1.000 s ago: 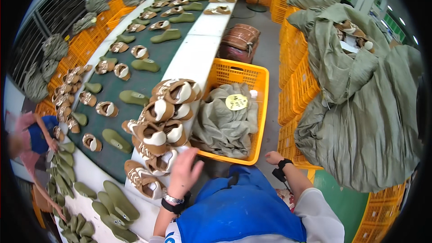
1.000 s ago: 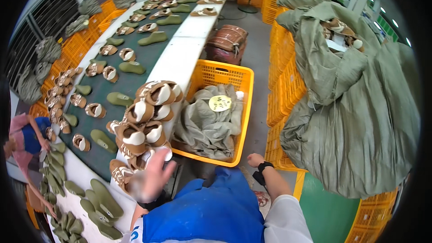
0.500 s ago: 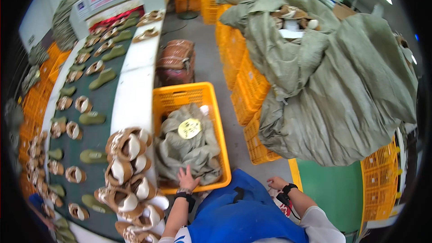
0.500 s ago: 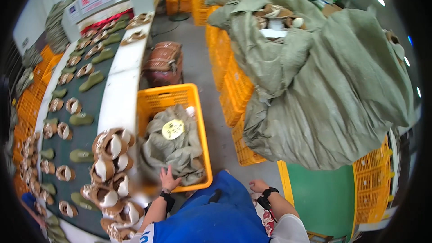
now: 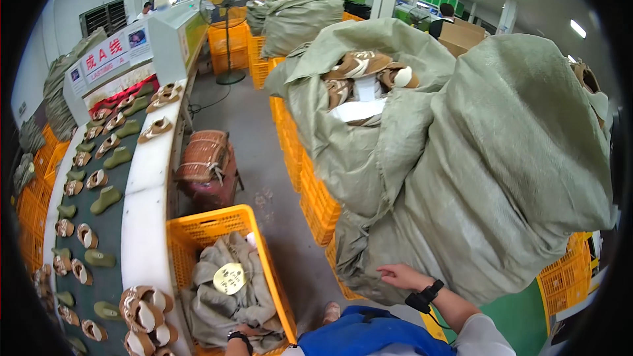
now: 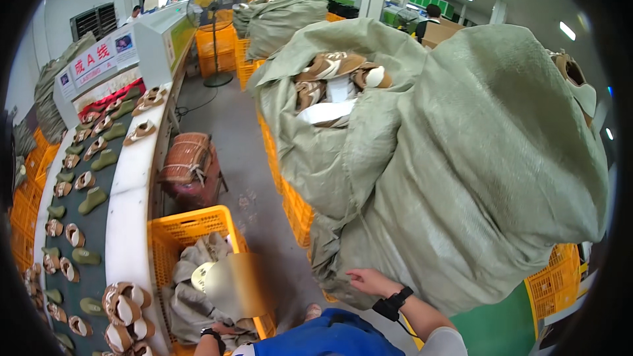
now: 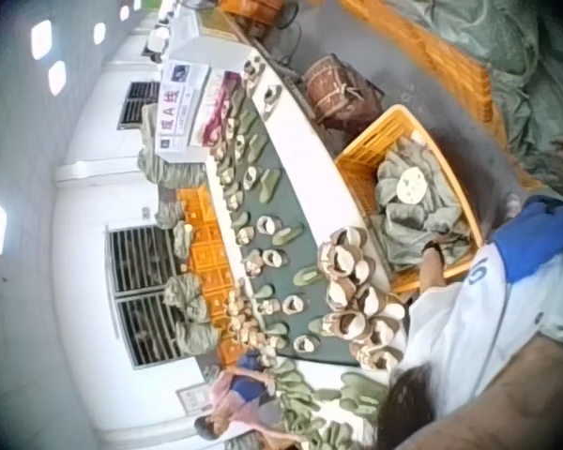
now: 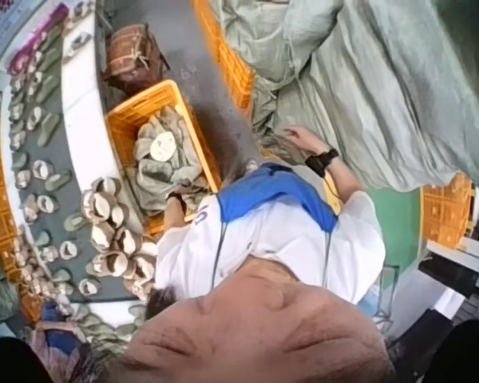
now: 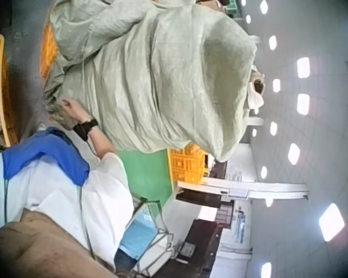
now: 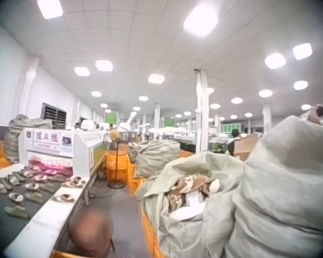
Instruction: Organizing and pairing shoes and shoe lasts on a workbench in a factory setting.
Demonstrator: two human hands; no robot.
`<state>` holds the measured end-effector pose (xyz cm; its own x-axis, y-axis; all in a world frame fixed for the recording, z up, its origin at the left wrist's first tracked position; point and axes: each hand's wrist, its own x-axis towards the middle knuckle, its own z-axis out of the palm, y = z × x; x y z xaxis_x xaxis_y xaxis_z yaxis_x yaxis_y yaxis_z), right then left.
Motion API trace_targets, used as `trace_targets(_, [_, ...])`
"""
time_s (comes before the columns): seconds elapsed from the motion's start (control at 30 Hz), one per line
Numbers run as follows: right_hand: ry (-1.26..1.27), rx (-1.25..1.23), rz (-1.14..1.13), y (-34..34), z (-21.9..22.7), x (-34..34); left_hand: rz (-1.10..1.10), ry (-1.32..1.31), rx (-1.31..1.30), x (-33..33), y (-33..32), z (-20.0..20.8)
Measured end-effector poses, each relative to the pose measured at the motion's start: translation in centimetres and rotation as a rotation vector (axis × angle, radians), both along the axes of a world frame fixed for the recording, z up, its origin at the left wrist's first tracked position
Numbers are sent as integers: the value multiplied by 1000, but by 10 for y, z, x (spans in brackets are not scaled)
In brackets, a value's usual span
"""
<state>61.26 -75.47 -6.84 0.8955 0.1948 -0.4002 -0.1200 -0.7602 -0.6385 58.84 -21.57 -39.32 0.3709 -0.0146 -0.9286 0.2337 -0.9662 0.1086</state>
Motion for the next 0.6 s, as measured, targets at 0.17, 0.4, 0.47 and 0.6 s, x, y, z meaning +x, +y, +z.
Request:
trace_targets(0.17, [-159,75,-118,-12,-4,-6,-421,-156,93,118,-18,63])
trace_targets(0.4, [-157,299,-264,10,33,34,-180,-1540,-880,320,-231,380])
trace_targets(0.47, [-143,270,-251,16,52,57,-324,-1633,-931,365,-262,417])
trace_targets(0.6, [-117,385,-251,36,46,118,-638,-1667,-1032,440,-303,434])
